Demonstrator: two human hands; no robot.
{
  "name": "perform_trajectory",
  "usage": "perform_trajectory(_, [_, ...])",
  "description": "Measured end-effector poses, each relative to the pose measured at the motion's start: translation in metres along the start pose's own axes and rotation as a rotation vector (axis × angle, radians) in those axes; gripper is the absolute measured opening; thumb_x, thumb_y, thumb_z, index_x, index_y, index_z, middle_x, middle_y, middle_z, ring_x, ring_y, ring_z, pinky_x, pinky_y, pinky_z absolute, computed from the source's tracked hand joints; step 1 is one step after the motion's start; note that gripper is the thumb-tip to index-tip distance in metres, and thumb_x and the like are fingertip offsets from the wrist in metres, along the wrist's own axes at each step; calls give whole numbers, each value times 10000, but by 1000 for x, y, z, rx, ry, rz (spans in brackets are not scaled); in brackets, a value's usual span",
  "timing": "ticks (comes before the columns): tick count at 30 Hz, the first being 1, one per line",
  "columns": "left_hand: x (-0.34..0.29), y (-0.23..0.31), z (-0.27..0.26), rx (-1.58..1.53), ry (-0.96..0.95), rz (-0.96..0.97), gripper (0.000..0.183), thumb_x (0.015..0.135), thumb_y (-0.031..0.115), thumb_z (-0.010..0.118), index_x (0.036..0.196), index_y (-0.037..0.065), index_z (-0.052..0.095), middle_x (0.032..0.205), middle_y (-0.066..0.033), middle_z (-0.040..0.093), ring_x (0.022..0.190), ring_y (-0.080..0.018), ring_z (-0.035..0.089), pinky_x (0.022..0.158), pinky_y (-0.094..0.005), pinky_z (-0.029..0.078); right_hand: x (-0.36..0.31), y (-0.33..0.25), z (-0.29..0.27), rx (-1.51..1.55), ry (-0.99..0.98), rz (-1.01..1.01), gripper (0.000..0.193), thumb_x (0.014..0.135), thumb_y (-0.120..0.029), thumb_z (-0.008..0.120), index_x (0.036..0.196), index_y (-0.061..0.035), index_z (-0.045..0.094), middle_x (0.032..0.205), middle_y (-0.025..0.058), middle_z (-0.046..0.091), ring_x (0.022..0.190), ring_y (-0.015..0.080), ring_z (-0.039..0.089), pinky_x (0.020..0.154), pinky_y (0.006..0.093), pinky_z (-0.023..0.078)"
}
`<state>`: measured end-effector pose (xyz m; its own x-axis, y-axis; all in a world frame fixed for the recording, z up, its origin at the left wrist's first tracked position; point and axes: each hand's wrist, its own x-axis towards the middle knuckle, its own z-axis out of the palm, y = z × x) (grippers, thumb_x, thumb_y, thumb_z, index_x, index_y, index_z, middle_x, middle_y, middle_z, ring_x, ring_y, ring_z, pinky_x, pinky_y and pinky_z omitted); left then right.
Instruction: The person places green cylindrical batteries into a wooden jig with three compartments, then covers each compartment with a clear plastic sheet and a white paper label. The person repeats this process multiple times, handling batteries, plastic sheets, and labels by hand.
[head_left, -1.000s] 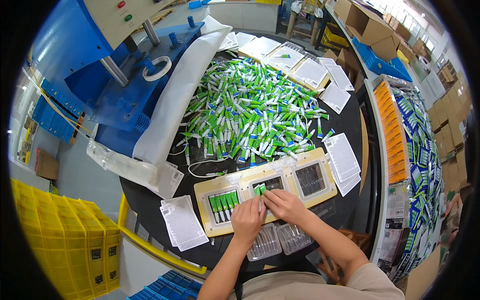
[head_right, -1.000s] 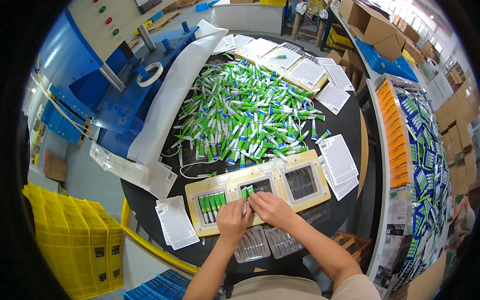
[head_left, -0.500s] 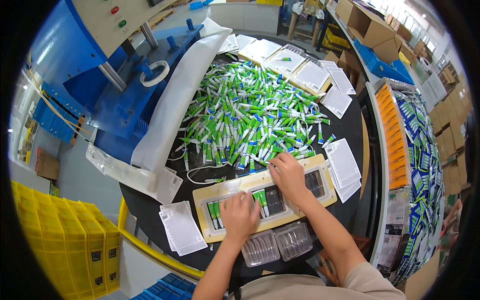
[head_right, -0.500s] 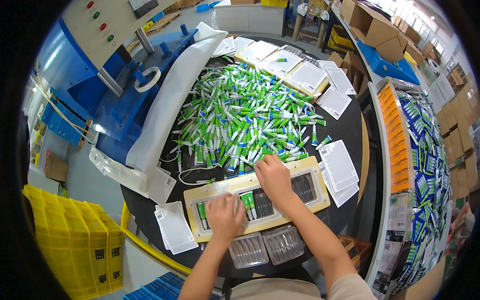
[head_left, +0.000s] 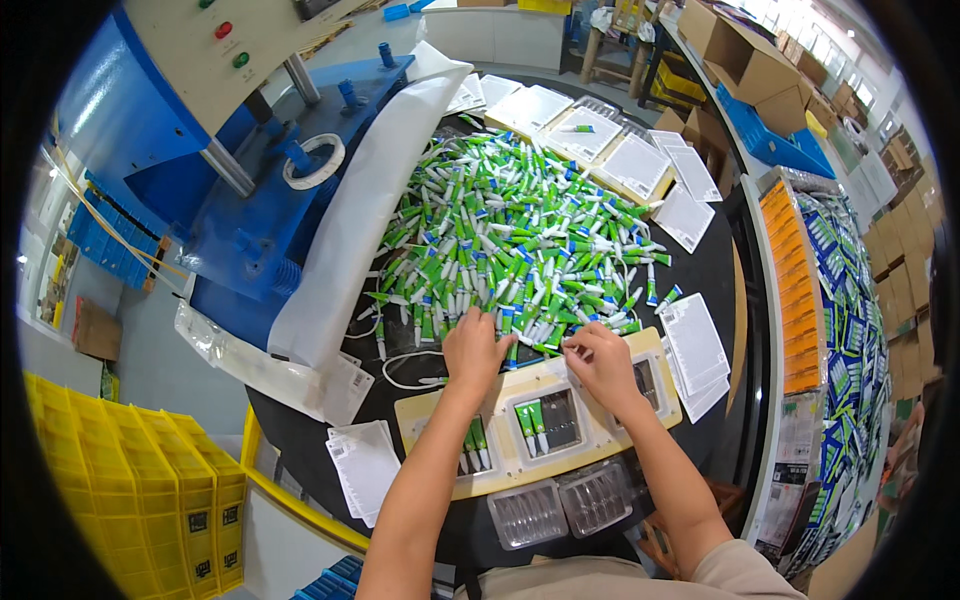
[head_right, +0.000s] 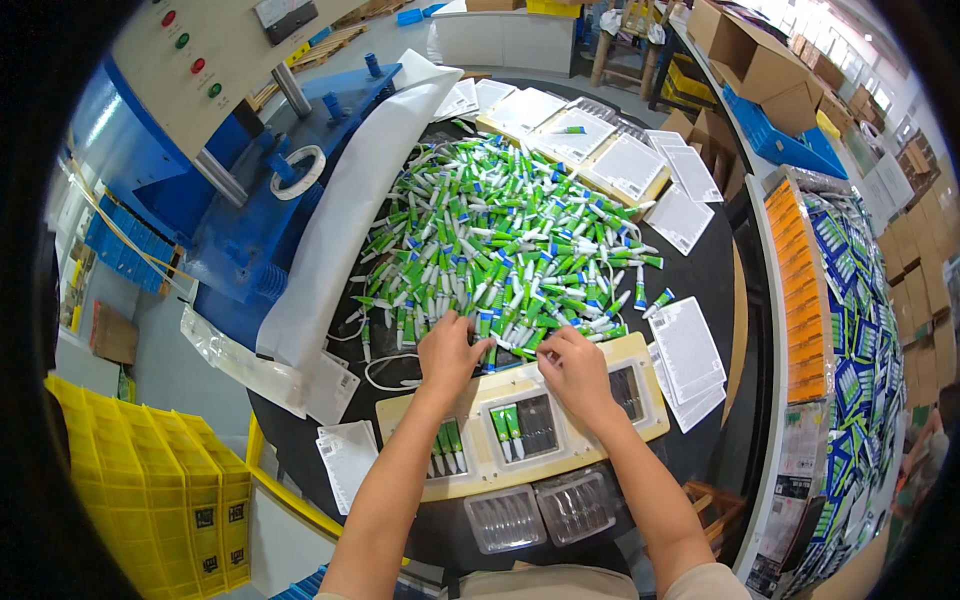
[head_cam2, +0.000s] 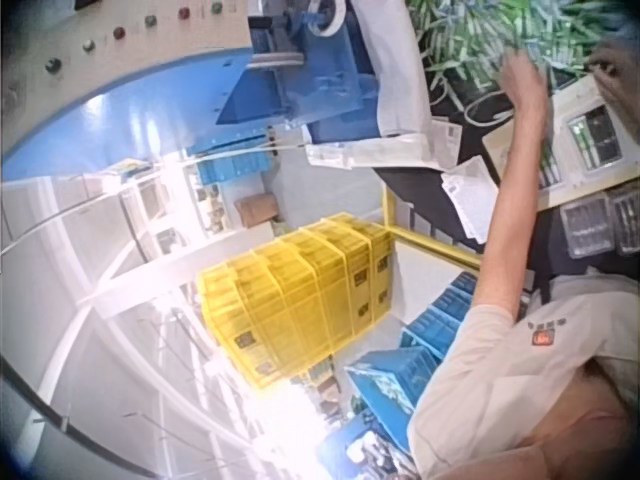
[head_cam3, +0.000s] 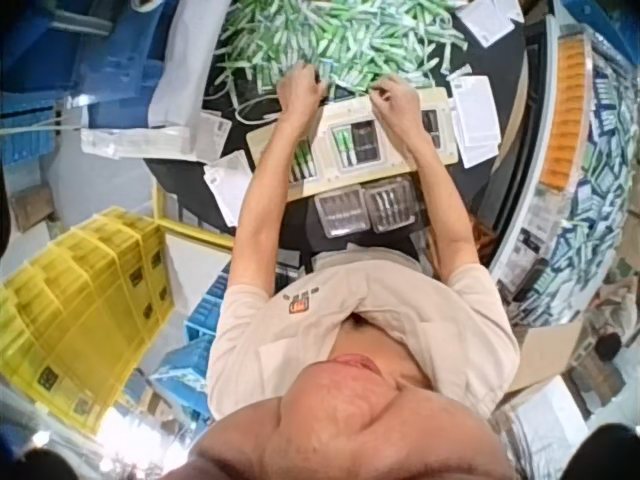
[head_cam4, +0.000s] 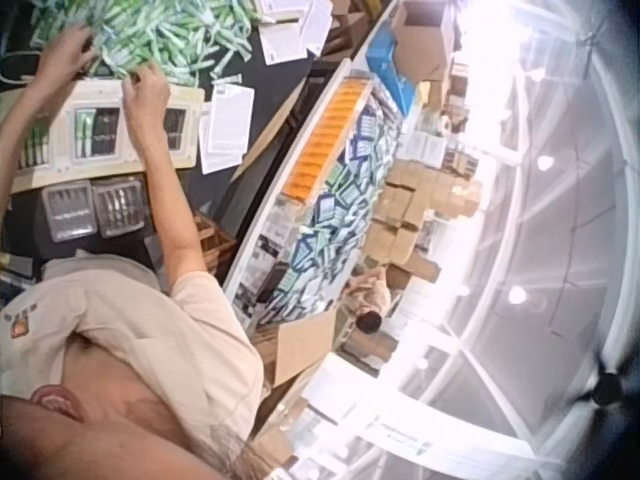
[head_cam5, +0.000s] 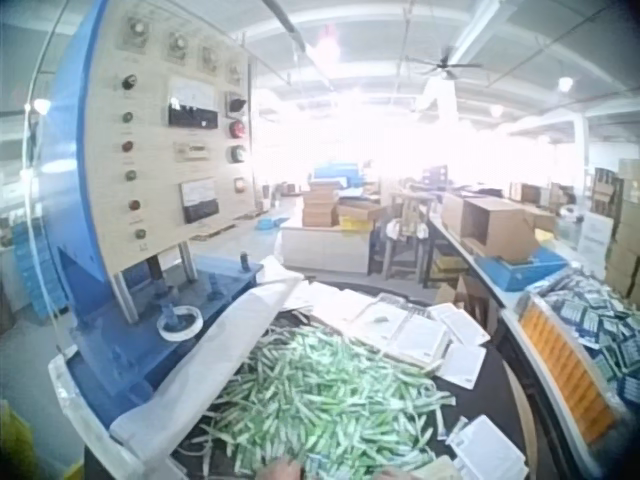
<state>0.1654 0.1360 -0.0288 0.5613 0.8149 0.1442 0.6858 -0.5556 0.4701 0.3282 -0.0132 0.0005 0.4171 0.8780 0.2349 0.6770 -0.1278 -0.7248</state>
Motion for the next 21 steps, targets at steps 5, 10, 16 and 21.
perform_trajectory(5, [8, 6, 6, 90, 39, 13, 258, 829, 279, 783, 852, 37, 697, 895, -134, 631, 833, -368, 668, 703, -475, 532, 24, 2, 38, -356, -87, -88, 166, 801, -181, 784, 839, -32, 722, 923, 128, 659, 865, 322, 685, 752, 449, 550])
perform_trajectory(10, [-15, -6, -18, -296, 140, -79, 235, 948, 204, 667, 1022, -10, 729, 868, -165, 619, 815, -352, 658, 711, -433, 524, 50, -17, 55, -551, -273, -74, 171, 789, -174, 776, 778, -14, 715, 895, 138, 691, 830, 353, 703, 748, 454, 563])
perform_trajectory(16, [-123, 35, -32, -677, 115, -187, 283, 981, 88, 603, 1235, -21, 664, 916, -177, 636, 765, -308, 631, 706, -383, 518, -11, -16, -23, 313, -2, 55, 163, 811, -81, 781, 957, -13, 755, 907, 94, 699, 786, 176, 697, 653, 302, 557])
perform_trajectory(21, [-168, 76, -21, -427, 301, -54, 277, 867, 30, 745, 1139, -1, 702, 924, -162, 702, 840, -284, 706, 757, -362, 555, -80, -12, -36, 458, 29, 192, 237, 848, 29, 738, 1080, -16, 758, 1057, 77, 720, 938, 123, 694, 747, 237, 579])
